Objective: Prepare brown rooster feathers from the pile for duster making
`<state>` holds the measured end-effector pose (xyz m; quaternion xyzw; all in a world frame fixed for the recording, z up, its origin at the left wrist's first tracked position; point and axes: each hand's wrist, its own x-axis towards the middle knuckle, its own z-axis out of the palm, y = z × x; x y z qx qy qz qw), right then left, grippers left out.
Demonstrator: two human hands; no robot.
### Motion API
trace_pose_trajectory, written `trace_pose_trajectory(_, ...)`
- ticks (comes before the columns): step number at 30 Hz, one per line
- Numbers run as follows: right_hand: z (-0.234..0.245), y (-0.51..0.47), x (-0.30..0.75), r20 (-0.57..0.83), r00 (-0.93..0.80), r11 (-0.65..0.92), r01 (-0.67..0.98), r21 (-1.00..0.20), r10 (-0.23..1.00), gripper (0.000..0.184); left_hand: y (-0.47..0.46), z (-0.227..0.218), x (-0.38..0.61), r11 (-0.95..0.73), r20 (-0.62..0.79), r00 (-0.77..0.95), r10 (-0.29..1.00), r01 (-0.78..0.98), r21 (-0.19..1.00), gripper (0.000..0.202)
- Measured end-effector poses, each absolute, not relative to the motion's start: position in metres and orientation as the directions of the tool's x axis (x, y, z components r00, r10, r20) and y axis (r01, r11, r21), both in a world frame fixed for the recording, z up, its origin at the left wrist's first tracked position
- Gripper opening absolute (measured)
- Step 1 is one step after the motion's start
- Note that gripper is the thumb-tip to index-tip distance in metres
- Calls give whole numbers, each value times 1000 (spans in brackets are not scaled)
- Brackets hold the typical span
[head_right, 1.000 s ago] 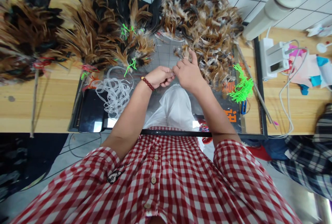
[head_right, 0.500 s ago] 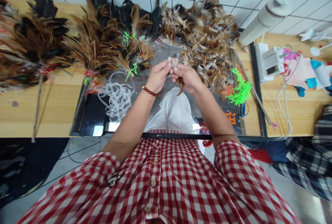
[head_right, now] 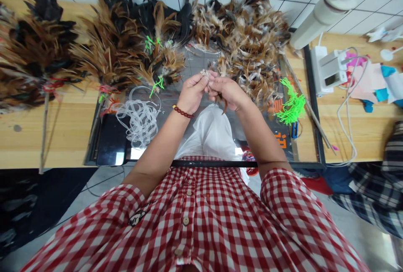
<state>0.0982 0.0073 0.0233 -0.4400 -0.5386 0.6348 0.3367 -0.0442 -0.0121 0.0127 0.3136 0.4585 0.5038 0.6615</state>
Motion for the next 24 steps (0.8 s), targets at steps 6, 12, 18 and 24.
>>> trace_pose_trajectory(6, 20, 17, 120, 212, -267, 330, 562, -759, 940, 41, -4, 2, -39, 278, -337, -122, 933, -349, 895, 20)
trace_pose_trajectory(12, 29, 11, 109, 210, -201, 270, 354, -895, 957, 32, -6, -2, -35, 300, -336, -51, 940, -341, 891, 21)
trace_pose_trajectory(18, 41, 6, 105, 186, -195, 232, 247, -941, 963, 33, -12, 6, -39, 299, -283, 96, 954, -275, 914, 22)
trace_pose_trajectory(24, 42, 10, 111, 32, -241, 58, 102, -993, 970, 32, -17, 19, -42, 327, -273, 204, 940, -312, 892, 29)
